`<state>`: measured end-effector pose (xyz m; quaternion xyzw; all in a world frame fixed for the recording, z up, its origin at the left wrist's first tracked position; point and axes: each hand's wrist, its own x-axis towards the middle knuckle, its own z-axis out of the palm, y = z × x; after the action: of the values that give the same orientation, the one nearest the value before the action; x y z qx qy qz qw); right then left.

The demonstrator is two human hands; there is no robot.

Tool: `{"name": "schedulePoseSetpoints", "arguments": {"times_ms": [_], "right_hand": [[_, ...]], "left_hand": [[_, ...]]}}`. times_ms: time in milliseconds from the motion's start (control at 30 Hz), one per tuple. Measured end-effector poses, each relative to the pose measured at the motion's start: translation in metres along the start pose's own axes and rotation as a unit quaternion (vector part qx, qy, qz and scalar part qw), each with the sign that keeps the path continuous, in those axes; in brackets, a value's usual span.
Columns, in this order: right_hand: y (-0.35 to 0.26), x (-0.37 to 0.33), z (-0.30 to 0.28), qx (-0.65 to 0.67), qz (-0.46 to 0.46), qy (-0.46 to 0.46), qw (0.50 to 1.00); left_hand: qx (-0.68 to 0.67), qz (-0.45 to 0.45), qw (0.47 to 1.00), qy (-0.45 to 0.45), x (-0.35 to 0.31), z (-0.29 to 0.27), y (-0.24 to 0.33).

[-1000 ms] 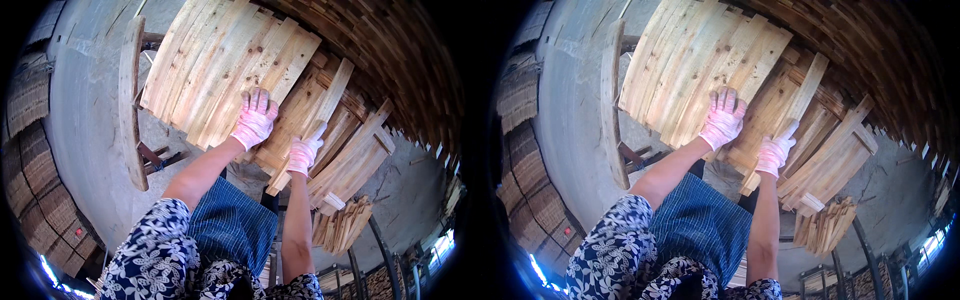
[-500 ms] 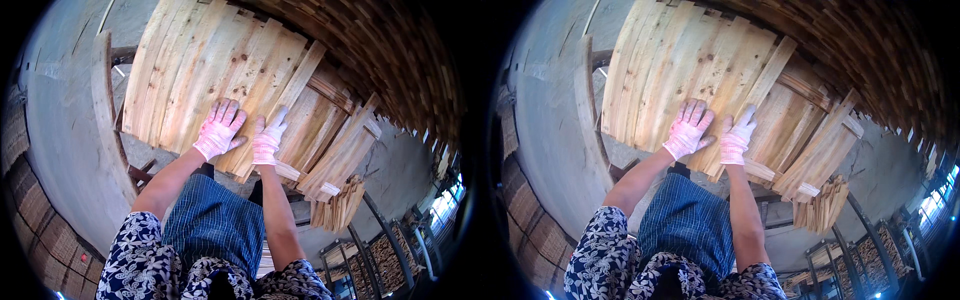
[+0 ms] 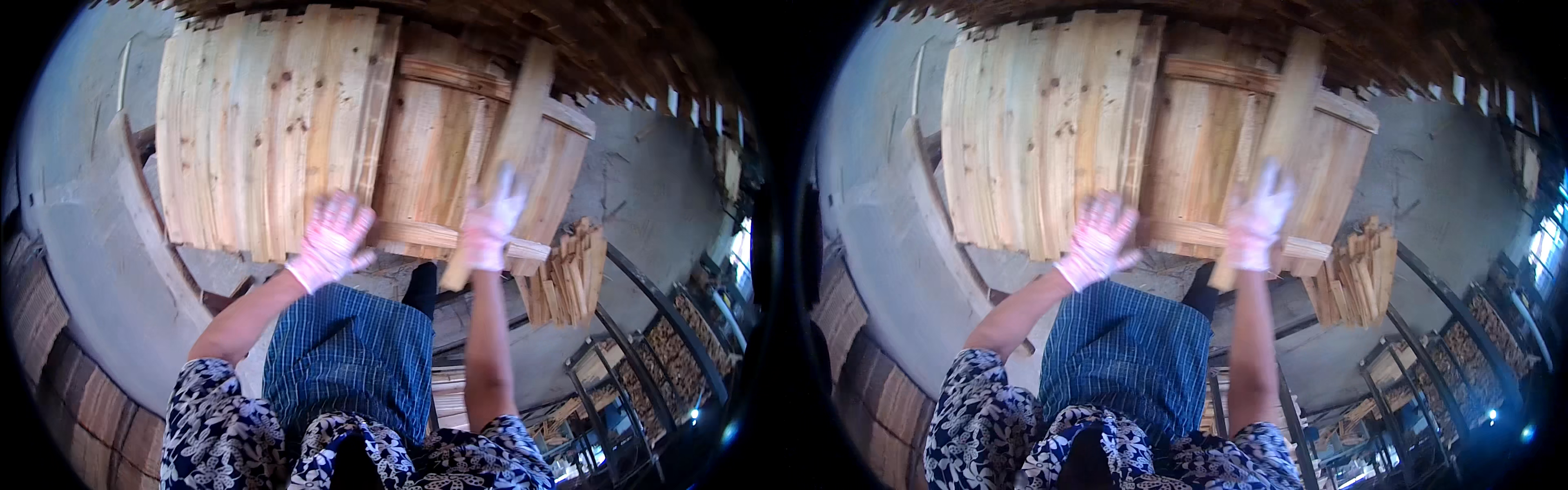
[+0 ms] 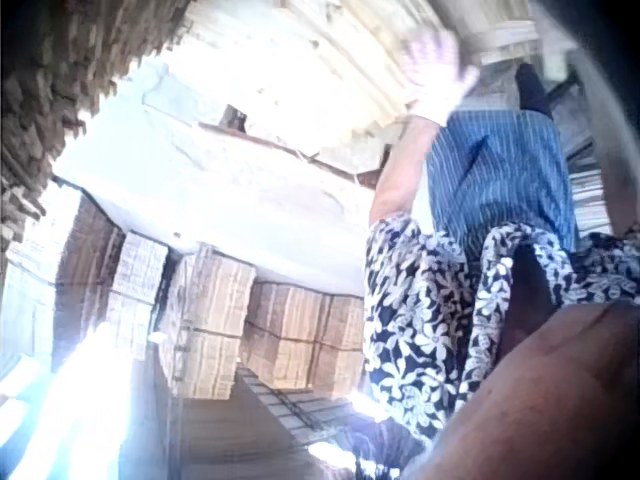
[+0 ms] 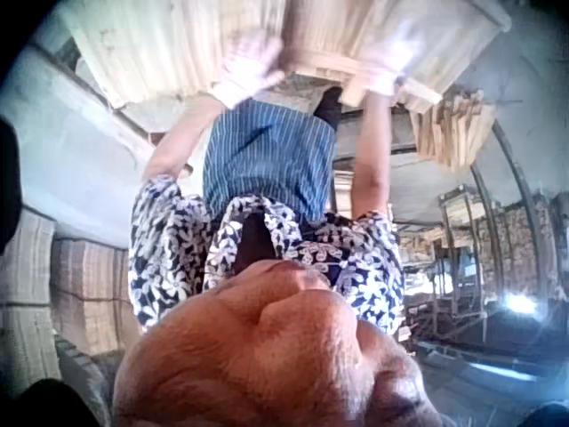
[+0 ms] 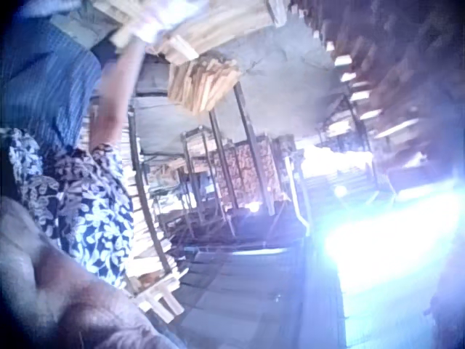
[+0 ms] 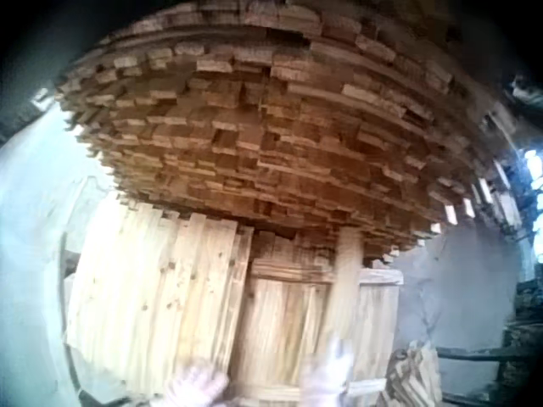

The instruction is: The person repeatedly picks up small stacks of wooden planks from a pile and places them onto a larger stack on a metal rack. They wear pink gloves and handle the planks by hand, aligning them as they build the stack higher.

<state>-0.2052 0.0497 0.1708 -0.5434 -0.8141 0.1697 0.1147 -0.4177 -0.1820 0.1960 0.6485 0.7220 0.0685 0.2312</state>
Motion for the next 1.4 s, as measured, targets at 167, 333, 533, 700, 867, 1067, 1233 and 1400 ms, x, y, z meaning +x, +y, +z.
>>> {"name": "schedulePoseSetpoints", "arguments": {"times_ms": [167, 333, 533, 700, 867, 1067, 1233, 1400], "right_hand": [[0.043, 0.045, -0.026, -0.103, 0.057, -0.011, 0.993], [-0.008, -0.001, -0.028, 0.086, 0.080, -0.065, 0.991], [-0.094, -0.001, 0.054, 0.219, 0.027, -0.089, 0.971], [-0.121, -0.011, 0.087, 0.201, 0.050, -0.051, 0.977], [-0.097, 0.008, 0.048, 0.056, -0.036, -0.103, 0.992], [0.052, 0.015, 0.001, 0.780, 0.292, 0.060, 0.550], [-0.097, -0.004, 0.071, 0.155, 0.166, -0.154, 0.962], [-0.122, 0.021, 0.087, 0.299, 0.136, -0.196, 0.924]], "left_hand": [[0.072, 0.129, 0.985, 0.085, -0.020, 0.071, 0.027], [0.046, 0.083, 0.987, 0.133, -0.006, 0.062, 0.014], [-0.055, 0.068, 0.996, 0.003, -0.001, 0.017, 0.019], [-0.079, 0.074, 0.992, -0.065, 0.007, -0.001, 0.015], [-0.018, 0.067, 0.995, -0.075, 0.007, 0.000, 0.004], [0.008, 0.089, 0.993, -0.083, -0.004, 0.016, 0.001], [0.019, 0.068, 0.989, -0.128, 0.004, -0.004, -0.001], [0.086, 0.043, 0.983, -0.157, 0.021, -0.029, -0.011]]}}
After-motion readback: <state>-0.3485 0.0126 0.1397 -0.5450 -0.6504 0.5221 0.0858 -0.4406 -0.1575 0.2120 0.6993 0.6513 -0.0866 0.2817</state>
